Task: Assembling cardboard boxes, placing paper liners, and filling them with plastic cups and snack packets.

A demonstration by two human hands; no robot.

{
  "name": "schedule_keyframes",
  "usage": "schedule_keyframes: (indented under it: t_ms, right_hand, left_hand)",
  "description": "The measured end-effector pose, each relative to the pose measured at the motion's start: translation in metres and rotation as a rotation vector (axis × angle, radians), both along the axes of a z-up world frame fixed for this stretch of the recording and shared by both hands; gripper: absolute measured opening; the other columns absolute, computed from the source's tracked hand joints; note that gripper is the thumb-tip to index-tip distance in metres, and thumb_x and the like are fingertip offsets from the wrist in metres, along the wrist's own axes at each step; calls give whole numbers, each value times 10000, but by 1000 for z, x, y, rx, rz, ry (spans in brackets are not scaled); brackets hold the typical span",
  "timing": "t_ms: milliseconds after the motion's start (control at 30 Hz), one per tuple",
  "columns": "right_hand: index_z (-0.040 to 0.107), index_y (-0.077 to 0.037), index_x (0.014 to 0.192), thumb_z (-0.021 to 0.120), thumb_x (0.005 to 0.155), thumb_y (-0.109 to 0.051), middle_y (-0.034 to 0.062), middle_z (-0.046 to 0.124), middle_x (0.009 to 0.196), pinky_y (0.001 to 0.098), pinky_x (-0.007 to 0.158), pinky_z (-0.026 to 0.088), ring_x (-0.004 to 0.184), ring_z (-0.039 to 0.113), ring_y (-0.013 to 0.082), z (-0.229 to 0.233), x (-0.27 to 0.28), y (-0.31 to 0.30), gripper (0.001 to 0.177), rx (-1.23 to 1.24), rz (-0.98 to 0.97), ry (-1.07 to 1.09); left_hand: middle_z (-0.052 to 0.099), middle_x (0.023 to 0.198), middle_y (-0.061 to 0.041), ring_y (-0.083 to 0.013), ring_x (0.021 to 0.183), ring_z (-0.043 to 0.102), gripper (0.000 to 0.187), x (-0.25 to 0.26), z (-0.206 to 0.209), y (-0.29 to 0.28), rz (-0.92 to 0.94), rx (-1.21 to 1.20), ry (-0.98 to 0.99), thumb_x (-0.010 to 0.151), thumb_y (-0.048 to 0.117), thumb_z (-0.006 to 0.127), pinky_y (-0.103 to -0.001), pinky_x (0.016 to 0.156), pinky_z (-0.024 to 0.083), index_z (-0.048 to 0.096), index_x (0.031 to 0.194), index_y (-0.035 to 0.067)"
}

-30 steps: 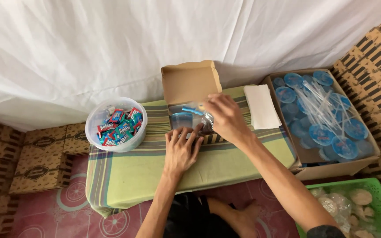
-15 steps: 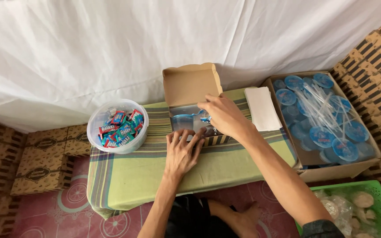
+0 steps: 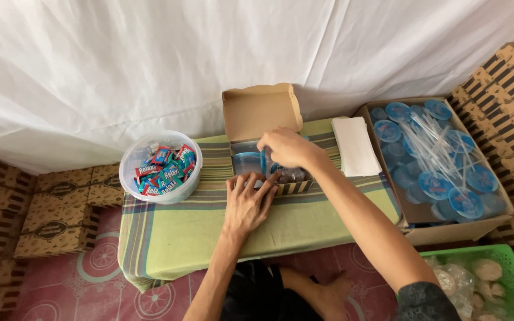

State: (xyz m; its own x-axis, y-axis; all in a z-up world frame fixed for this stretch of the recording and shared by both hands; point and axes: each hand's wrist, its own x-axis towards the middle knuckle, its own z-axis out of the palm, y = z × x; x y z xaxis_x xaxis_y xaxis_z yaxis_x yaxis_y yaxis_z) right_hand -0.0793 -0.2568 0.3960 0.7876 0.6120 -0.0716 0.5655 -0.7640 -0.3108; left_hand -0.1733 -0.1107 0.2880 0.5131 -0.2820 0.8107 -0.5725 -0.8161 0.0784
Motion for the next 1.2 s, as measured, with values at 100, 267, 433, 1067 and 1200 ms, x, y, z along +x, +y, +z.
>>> schedule_keyframes:
  t_ms: [100,267,433,1067,1200]
  right_hand:
    - [739,59,1048,482,861,151,271,700,926,567,898,507,855,695,467,-3,7,-3,331,165,-64,184]
    - [594,7,1365,532,855,140,225,656,1046,485,747,538,822,677,381,-16,7,-3,531,146,-117,104]
    - [622,-95,1133,635,899,-5,165,641,977,518,717,568,849,709,412,-40,17,-11,250,92,-127,-163]
    - [674,-138,958,683,900,-40,123,635,885,518,797,557,893,678,442,-61,7,-45,114,290,-219,-273]
    - [708,-148,915,665,923,-75,101,625,901,486,795,563,879,682,429,-67,10,-45,85,206,-210,-280]
  left_hand:
    - [545,956,10,-219,948,541,261,-1,0,-1,31,14,-3,1021,350,579,-369,847,381,684,1237,246]
    - [504,1002,9,-203,959,544,279,-2,-3,-2,81,-8,-12,1041,374,553,-358,868,388,676,1261,255]
    - [416,932,10,-193,896,532,288,-1,-4,-2,136,18,-54,1051,404,530,-346,859,364,675,1261,269]
    - [533,922,14,-192,1035,580,307,1,-7,-2,129,29,-35,1039,378,551,-368,925,352,664,1294,251]
    - [536,940,13,-213,1062,586,194,0,-8,0,130,63,4,1025,355,575,-396,921,370,652,1171,254]
